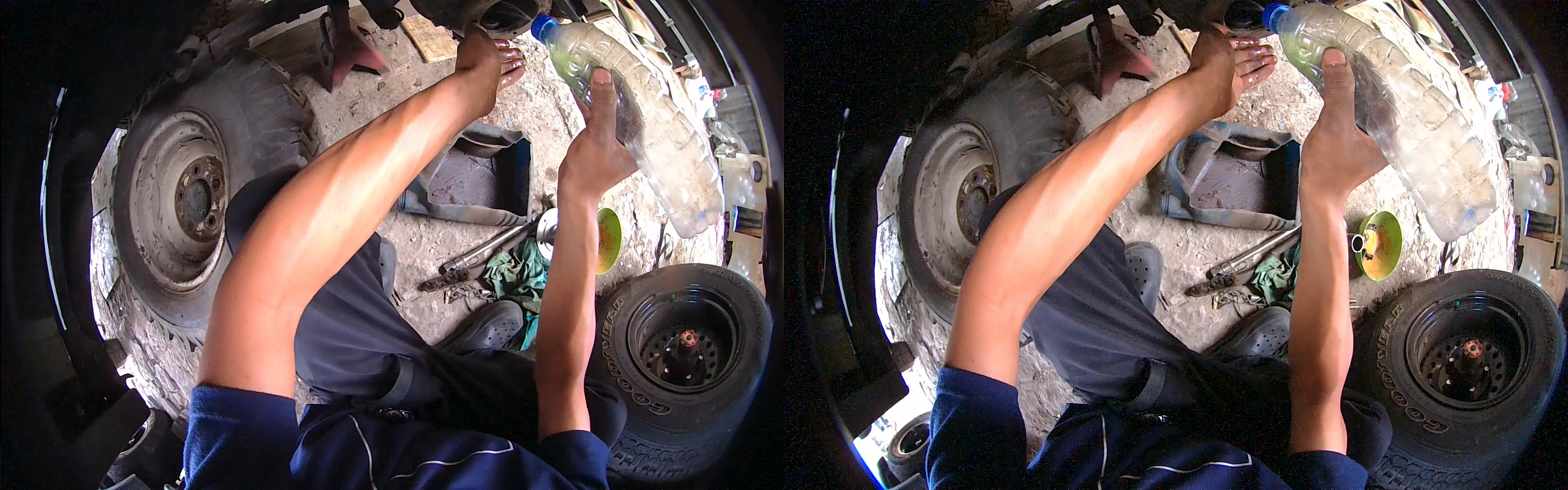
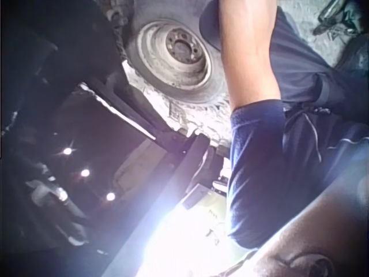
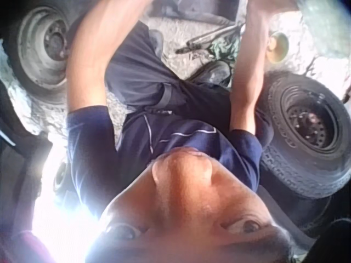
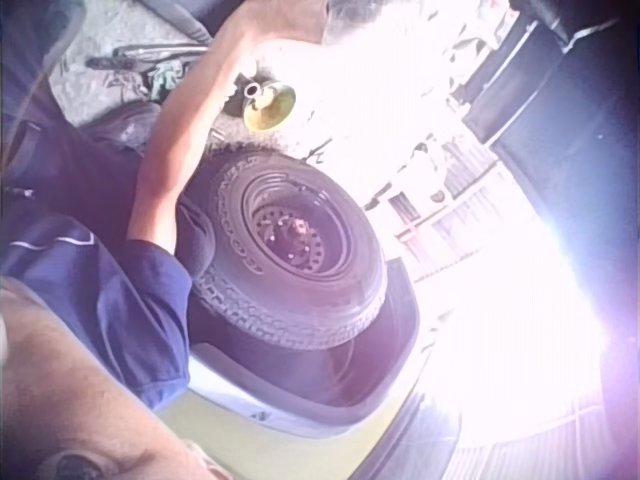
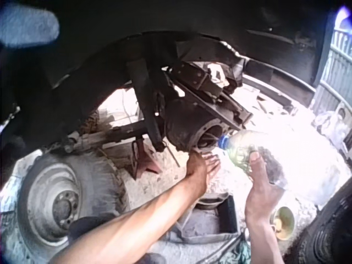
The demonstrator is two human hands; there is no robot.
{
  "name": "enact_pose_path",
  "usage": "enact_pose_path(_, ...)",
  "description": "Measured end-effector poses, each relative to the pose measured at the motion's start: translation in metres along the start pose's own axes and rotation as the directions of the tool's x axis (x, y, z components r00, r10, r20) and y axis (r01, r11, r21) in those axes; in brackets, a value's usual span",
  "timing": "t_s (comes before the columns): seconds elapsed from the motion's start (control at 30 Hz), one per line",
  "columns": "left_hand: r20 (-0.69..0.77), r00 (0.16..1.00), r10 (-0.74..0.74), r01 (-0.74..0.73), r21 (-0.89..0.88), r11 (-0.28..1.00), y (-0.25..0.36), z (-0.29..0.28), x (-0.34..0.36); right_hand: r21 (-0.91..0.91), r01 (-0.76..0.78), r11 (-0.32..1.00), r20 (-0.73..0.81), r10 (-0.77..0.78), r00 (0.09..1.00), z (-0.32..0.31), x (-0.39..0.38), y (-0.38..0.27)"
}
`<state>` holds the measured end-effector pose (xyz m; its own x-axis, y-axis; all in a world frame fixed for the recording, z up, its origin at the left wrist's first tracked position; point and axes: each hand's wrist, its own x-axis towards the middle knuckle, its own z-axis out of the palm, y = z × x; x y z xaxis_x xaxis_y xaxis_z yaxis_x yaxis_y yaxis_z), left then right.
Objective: The person removes a brake shoe from a drum brake assembly and pours liquid from a bottle into a hub component.
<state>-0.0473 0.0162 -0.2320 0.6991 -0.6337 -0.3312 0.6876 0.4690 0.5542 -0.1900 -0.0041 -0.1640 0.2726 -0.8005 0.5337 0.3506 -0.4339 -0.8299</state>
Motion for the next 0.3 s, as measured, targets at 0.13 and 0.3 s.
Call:
enact_pose_path(0.13,0.04,0.999,0.019,-0.02,0.018,1.0,0.003,-0.002,-0.004,0.089,0.014,0.996,-0.104,-0.005,0.995,0.006,-0.004,0.005)
enact_pose_path(0.3,-0.113,0.993,0.021,-0.016,0.041,0.999,0.009,0.02,-0.023,0.254,-0.107,0.961,-0.221,0.166,0.961,-0.005,0.006,0.026)
